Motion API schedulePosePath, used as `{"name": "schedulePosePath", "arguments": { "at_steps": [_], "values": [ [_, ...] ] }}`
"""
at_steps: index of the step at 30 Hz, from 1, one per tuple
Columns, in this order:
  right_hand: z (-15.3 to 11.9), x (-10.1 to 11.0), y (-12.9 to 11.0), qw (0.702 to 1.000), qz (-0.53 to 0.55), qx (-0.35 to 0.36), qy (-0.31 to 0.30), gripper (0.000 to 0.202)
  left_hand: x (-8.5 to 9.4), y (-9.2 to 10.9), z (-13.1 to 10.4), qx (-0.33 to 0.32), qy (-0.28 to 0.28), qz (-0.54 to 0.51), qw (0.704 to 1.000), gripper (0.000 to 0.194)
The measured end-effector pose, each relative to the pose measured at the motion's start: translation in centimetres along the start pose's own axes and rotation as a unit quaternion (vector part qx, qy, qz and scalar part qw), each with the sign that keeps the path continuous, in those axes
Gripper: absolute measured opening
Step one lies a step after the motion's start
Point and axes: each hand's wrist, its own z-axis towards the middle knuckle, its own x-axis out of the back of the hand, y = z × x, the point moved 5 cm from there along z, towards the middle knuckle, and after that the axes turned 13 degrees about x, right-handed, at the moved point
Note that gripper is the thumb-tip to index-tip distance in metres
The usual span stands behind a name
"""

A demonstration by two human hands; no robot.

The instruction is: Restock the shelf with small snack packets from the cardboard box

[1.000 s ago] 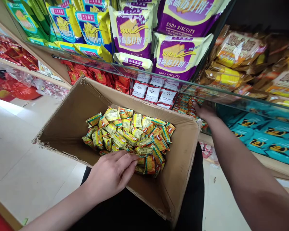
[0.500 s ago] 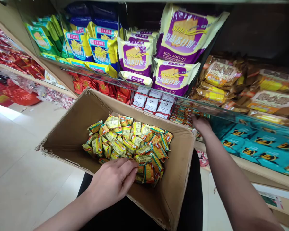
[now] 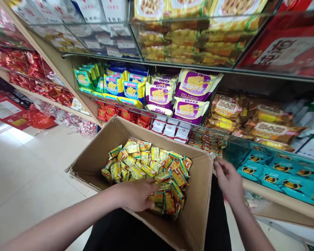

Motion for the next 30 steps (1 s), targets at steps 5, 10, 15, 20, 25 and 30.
{"name": "schedulePosePath", "arguments": {
  "at_steps": [5, 10, 15, 20, 25, 30],
  "values": [
    [-8.8, -1.1, -1.2, 0.998, 0.061, -0.015, 0.005, 0.030, 0.3, 2.2, 7.8, -0.024, 0.065, -0.005, 0.998, 0.056],
    [-8.3, -2.4, -0.5, 0.992, 0.117, -0.042, 0.007, 0.028, 0.1, 3.0, 12.7, -0.015, 0.097, -0.035, 0.995, 0.046],
    [-7.2, -0.5, -2.4, 0.980, 0.164, -0.091, 0.071, 0.036, 3.2, 1.2, 9.7, 0.008, 0.156, -0.115, 0.981, 0.025],
    [-6.4, 2.0, -10.1, 0.972, 0.188, -0.058, 0.129, 0.036, 5.2, 3.4, 2.9, -0.073, 0.153, -0.400, 0.901, 0.036],
    [-4.2, 1.7, -14.4, 0.968, 0.226, -0.073, 0.083, 0.030, 4.3, 6.9, 0.1, -0.099, 0.127, -0.598, 0.785, 0.040],
    [-4.0, 1.1, -14.4, 0.949, 0.273, -0.111, 0.109, 0.034, 3.6, 6.6, 0.5, -0.077, 0.247, -0.654, 0.711, 0.033]
  ]
}}
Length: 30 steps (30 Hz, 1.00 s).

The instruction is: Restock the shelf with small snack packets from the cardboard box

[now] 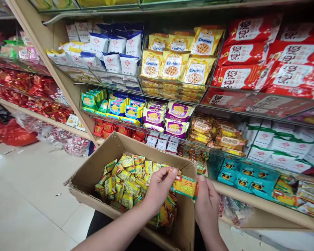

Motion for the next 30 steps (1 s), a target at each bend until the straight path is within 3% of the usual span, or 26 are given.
{"name": "schedulePosePath", "arguments": {
  "at_steps": [4, 9, 12, 16, 20, 25, 27, 30],
  "values": [
    [-0.4, 0.0, -0.1, 0.990, -0.133, 0.047, -0.011, 0.040, 0.9, -0.6, 0.4, -0.039, 0.085, 0.049, 0.994, 0.037],
    [-0.5, -0.3, -0.2, 0.980, -0.183, 0.081, -0.020, 0.039, 1.3, -1.5, 0.5, -0.016, 0.072, -0.020, 0.997, 0.038],
    [-0.9, -0.3, -0.1, 0.981, -0.174, 0.079, -0.011, 0.040, 1.2, -1.8, 0.5, 0.002, 0.060, -0.060, 0.996, 0.039],
    [-1.5, 0.0, 0.3, 0.993, -0.107, 0.044, -0.009, 0.040, 1.4, -1.5, 0.3, 0.001, 0.055, -0.032, 0.998, 0.041],
    [-1.7, 0.6, 0.8, 0.992, -0.036, 0.027, -0.115, 0.028, 1.6, -0.5, 0.0, -0.042, 0.061, 0.041, 0.996, 0.039],
    [-2.4, 2.1, 0.3, 0.971, 0.012, 0.012, -0.240, 0.042, 0.2, -0.2, -0.3, -0.047, 0.011, 0.074, 0.996, 0.037],
    [-2.5, 2.8, 0.0, 0.972, 0.010, -0.010, -0.234, 0.032, -0.6, -0.5, -0.4, -0.035, -0.030, 0.089, 0.995, 0.038],
    [-1.7, 4.6, 0.0, 0.985, 0.004, -0.021, -0.170, 0.029, -0.9, -0.8, -0.6, -0.033, -0.043, 0.110, 0.992, 0.035]
  ]
}}
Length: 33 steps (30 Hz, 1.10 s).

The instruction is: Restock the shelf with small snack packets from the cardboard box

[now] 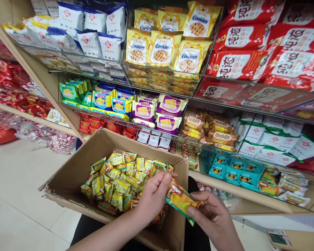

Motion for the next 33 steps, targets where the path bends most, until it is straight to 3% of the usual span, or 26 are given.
{"name": "schedulePosePath", "arguments": {
  "at_steps": [3, 5, 7, 10, 12, 17, 23, 33],
  "values": [
    [1.7, 3.8, 1.8, 0.994, -0.084, -0.010, 0.069, 0.036, 0.7, -0.3, -0.4, 0.008, -0.008, 0.028, 1.000, 0.030],
    [3.8, 6.6, 3.8, 0.974, -0.200, -0.036, 0.098, 0.037, 1.2, -0.7, -0.8, 0.019, -0.033, 0.056, 0.998, 0.027],
    [6.5, 8.5, 5.7, 0.911, -0.397, -0.074, 0.083, 0.032, 1.4, -1.2, -1.3, 0.026, -0.059, 0.095, 0.993, 0.023],
    [10.6, 8.5, 7.8, 0.804, -0.589, -0.080, -0.010, 0.026, 1.3, -2.1, -1.8, 0.034, -0.092, 0.149, 0.984, 0.020],
    [12.9, 7.5, 8.7, 0.779, -0.621, -0.075, -0.046, 0.026, 1.3, -2.7, -2.0, 0.035, -0.104, 0.173, 0.979, 0.020],
    [16.7, 5.5, 10.9, 0.749, -0.647, -0.101, -0.106, 0.021, 1.6, -3.8, -2.1, 0.053, -0.118, 0.201, 0.971, 0.018],
    [18.4, 5.1, 14.4, 0.725, -0.651, -0.163, -0.159, 0.024, 1.9, -4.2, -2.0, 0.079, -0.117, 0.243, 0.960, 0.020],
    [20.5, 4.8, 17.0, 0.730, -0.617, -0.224, -0.192, 0.028, 1.9, -4.6, -1.6, 0.098, -0.127, 0.276, 0.948, 0.020]
  ]
}}
